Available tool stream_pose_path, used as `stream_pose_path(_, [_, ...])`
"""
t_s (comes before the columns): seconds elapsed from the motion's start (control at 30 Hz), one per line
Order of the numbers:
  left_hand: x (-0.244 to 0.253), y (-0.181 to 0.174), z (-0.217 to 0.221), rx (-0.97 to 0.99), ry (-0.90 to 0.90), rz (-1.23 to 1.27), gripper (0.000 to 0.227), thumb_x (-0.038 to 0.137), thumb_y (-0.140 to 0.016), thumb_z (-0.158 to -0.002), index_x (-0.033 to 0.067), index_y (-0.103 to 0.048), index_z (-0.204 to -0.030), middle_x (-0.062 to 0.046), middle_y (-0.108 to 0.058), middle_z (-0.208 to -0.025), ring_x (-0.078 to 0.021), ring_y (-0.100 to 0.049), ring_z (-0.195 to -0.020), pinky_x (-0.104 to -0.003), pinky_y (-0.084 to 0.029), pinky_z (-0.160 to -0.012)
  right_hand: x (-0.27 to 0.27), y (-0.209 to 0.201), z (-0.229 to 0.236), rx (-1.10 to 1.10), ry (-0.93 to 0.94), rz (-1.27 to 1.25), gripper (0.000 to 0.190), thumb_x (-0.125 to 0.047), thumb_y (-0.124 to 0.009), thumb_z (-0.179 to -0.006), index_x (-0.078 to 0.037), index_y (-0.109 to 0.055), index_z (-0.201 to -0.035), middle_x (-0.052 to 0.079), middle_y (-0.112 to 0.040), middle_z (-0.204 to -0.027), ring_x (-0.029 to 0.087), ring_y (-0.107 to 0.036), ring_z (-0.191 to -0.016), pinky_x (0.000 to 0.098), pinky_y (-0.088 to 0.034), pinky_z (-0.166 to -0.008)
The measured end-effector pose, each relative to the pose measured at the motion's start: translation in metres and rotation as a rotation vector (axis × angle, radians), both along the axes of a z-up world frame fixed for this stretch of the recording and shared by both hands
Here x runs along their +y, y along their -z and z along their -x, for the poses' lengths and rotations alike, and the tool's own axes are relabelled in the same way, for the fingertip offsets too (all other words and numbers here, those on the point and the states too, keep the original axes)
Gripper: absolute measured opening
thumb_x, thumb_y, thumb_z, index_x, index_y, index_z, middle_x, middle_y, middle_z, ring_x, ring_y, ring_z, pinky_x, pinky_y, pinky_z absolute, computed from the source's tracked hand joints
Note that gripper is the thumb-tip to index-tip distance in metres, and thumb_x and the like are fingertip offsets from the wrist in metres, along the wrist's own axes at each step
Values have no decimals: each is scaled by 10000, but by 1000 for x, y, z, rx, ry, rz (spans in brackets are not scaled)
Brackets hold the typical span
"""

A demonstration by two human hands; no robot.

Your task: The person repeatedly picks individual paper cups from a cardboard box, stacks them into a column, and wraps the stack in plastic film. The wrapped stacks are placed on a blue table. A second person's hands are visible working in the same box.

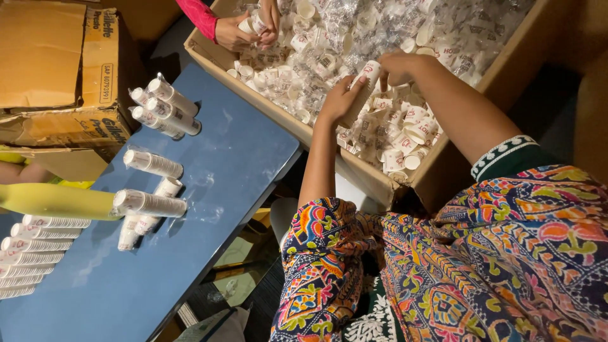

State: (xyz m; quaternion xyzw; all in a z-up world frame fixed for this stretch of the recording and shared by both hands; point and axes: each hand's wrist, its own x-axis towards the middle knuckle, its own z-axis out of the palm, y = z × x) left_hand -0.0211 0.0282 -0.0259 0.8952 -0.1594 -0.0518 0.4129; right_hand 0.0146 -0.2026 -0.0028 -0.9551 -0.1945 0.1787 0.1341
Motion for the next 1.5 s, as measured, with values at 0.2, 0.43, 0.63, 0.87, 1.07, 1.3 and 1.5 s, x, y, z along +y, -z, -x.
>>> stream_pose_path(0.2, [0,2,1,-7,5,27,708,634,-527,-938,50,-628,-1326,-215,-712,-1226,-337,-686,-1148,-397,-506,-991,6,43,-20,-2,124,93,396,-170,-722,-812,-137,-707,-1206,180,-616,-1327,353,-656,-1131,459,-566,-950])
stream_pose_path(0.43, [0,8,-4,-70,3,14,694,638,-525,-964,56,-629,-1327,-217,-711,-1211,-335,-687,-1121,-401,-513,-966,5,21,-14,-103,79,263,378,-277,-739,-886,-73,-778,-1202,170,-716,-1308,316,-702,-1159,440,-596,-976])
stream_pose_path(0.63, [-3,-13,11,94,-9,0,677,636,-485,-935,92,-639,-1307,-188,-760,-1115,-317,-753,-1009,-398,-554,-903,-13,89,-58,211,68,-42,398,-231,-763,-843,-199,-699,-1235,78,-705,-1236,234,-658,-1104,407,-514,-962])
stream_pose_path(0.87, [-1,-3,6,-39,-79,65,636,606,-506,-976,84,-641,-1314,-213,-737,-1131,-335,-709,-1054,-400,-527,-932,-8,34,-36,91,263,-396,353,-127,-854,-769,-91,-782,-1113,109,-774,-1145,217,-715,-1001,383,-553,-893])
stream_pose_path(1.07, [-2,-22,14,-105,-231,307,598,562,-488,-989,69,-648,-1286,-213,-748,-1123,-341,-738,-1026,-402,-541,-923,-7,7,-15,-269,339,-507,474,37,-916,-634,-48,-737,-1064,102,-739,-1084,232,-689,-976,375,-570,-829])
stream_pose_path(1.3, [-2,-24,18,-97,-314,318,600,576,-463,-999,86,-634,-1301,-213,-744,-1150,-355,-726,-1074,-411,-527,-949,9,-9,-12,-448,223,-708,647,-26,-913,-769,-77,-629,-1348,83,-640,-1264,270,-600,-1143,433,-509,-919])
stream_pose_path(1.5, [-8,-23,21,-116,-238,209,607,591,-486,-1005,112,-584,-1366,-269,-719,-1146,-407,-685,-1122,-441,-519,-978,5,-26,-7,-29,487,-1249,321,-383,-683,-1001,-140,-631,-1205,-34,-665,-1077,109,-600,-1030,301,-500,-785])
